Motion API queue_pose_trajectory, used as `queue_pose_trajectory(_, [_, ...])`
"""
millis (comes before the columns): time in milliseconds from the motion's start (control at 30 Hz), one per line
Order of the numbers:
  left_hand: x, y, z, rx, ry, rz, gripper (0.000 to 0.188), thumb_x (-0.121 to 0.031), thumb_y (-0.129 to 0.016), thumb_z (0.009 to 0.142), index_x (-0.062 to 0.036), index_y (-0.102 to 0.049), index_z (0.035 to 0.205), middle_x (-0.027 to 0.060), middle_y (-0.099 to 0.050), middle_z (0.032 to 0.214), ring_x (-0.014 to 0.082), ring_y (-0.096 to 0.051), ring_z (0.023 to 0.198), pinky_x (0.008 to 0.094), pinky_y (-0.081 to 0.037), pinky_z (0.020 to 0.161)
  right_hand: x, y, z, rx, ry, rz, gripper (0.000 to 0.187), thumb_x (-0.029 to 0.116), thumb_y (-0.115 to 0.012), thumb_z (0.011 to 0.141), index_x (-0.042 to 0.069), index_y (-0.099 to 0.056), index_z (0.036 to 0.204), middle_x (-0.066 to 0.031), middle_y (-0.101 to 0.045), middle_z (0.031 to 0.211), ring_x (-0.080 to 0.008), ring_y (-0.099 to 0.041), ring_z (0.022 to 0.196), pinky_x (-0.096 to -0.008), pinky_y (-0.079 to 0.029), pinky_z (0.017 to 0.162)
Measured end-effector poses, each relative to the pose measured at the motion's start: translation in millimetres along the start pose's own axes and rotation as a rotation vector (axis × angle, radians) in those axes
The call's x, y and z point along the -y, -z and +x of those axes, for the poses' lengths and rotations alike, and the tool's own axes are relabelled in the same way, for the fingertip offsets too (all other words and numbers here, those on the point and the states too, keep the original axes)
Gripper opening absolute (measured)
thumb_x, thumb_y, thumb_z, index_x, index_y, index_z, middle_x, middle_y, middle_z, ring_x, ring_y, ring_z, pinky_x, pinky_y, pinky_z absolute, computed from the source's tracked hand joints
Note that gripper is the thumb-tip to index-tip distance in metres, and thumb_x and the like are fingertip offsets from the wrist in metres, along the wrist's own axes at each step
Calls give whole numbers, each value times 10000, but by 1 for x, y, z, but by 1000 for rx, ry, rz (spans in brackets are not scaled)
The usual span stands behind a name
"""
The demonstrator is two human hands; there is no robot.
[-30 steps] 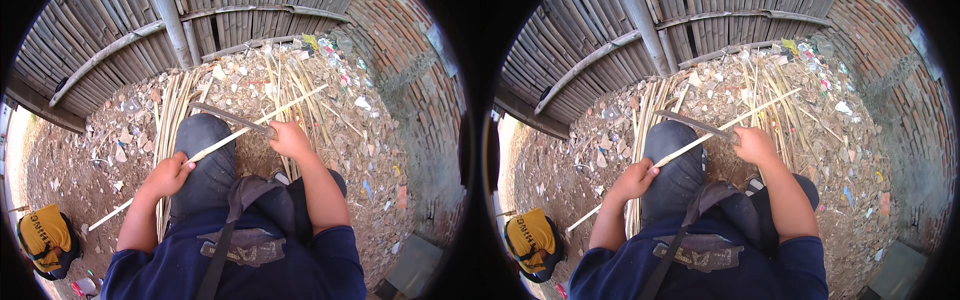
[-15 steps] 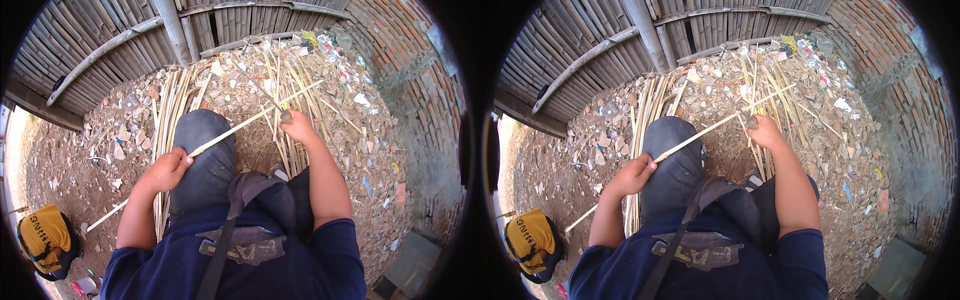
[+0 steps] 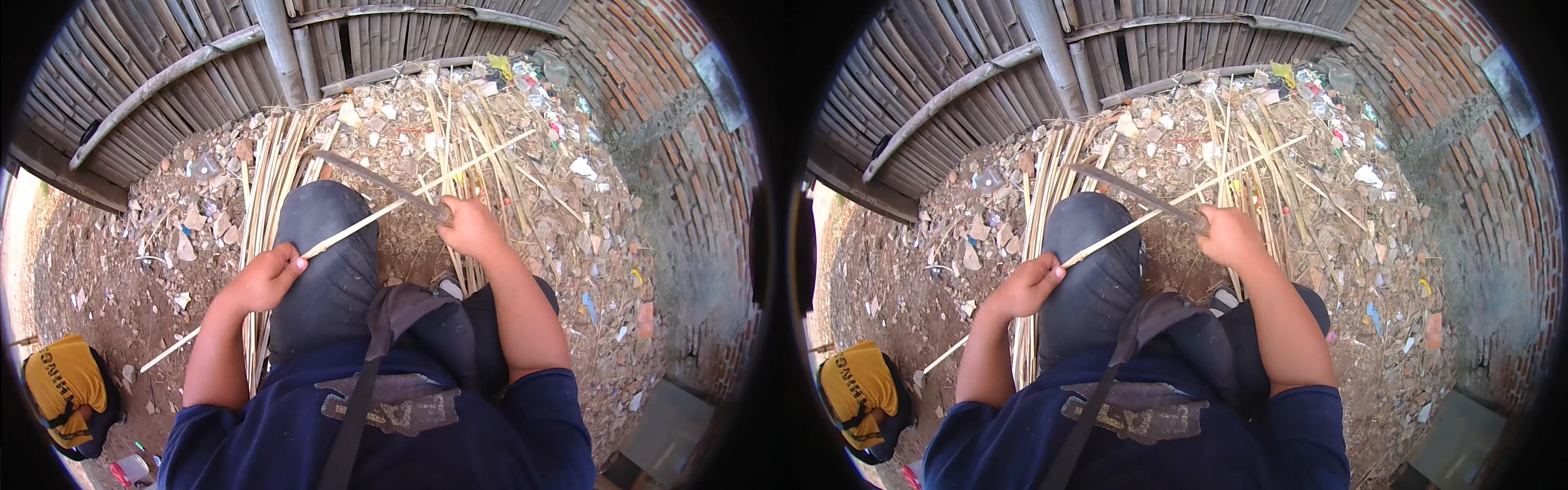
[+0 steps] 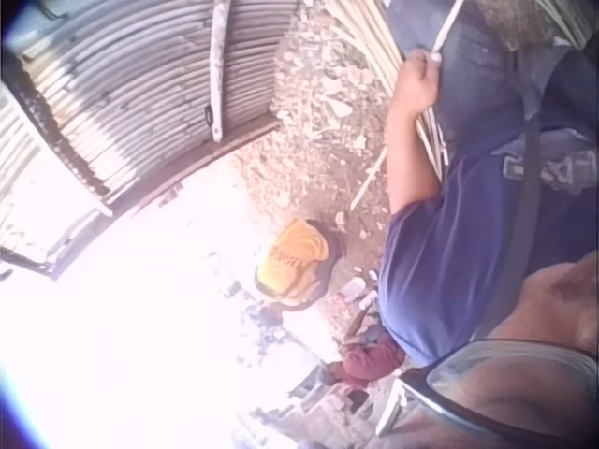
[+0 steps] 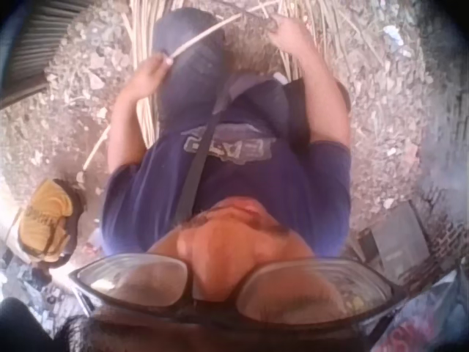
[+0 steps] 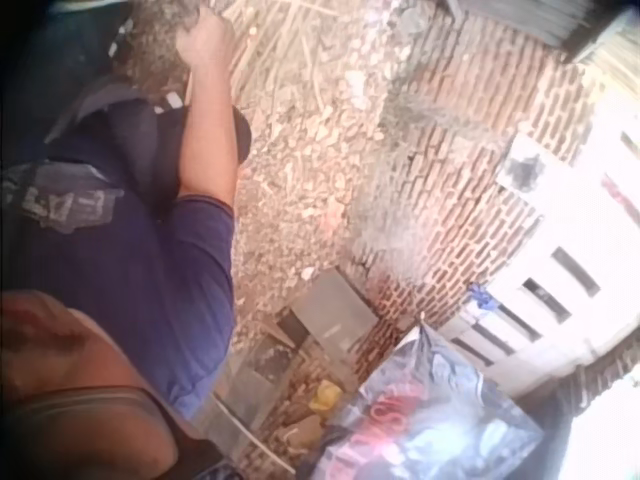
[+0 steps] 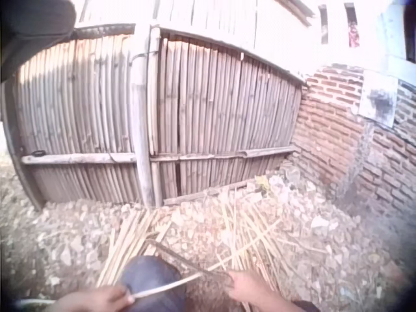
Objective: The person strips the outer layer from a thin bamboo pole using a large knife while sitting on the ground near a pile of bamboo shavings and debris.
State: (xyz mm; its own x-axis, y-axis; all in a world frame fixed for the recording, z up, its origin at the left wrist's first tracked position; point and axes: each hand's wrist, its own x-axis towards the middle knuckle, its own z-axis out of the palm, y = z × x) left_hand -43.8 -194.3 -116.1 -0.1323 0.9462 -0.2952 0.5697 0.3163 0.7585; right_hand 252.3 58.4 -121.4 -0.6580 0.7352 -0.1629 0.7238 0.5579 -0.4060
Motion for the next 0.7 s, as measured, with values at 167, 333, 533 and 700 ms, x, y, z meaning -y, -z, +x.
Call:
queue_pose_trajectory(167, [-5,-1,5,-7,-48,58,328,-329,-525,1085,-28,-549,957,151,-582,734,287,-567,686,425,-465,671,-29,-19,17,5,-22,96,380,229,-753,784,70,-702,1126,-235,-709,855,-423,-699,850,-483,-559,781])
queue_pose_trajectory(333, [0,-2,2,-21,-17,43,324,-319,-510,1086,-19,-554,971,222,-601,739,415,-605,704,475,-472,680,0,-17,12,-74,45,90,309,211,-746,797,52,-697,1057,-212,-699,810,-376,-700,795,-457,-551,752])
queue_pose_trajectory(533, [-15,-8,4,-98,-16,196,322,-317,-496,1082,-19,-558,975,282,-635,787,507,-629,802,547,-479,711,-36,-7,31,-87,-178,271,363,231,-728,789,101,-716,1127,-224,-725,905,-407,-707,881,-477,-565,809])
queue_pose_trajectory(700, [-9,-9,3,-95,-32,225,312,-310,-492,1081,-20,-534,974,255,-609,751,480,-613,747,519,-464,685,2,-3,3,-44,-32,8,322,229,-721,800,98,-706,1094,-211,-725,898,-410,-705,867,-480,-562,780])
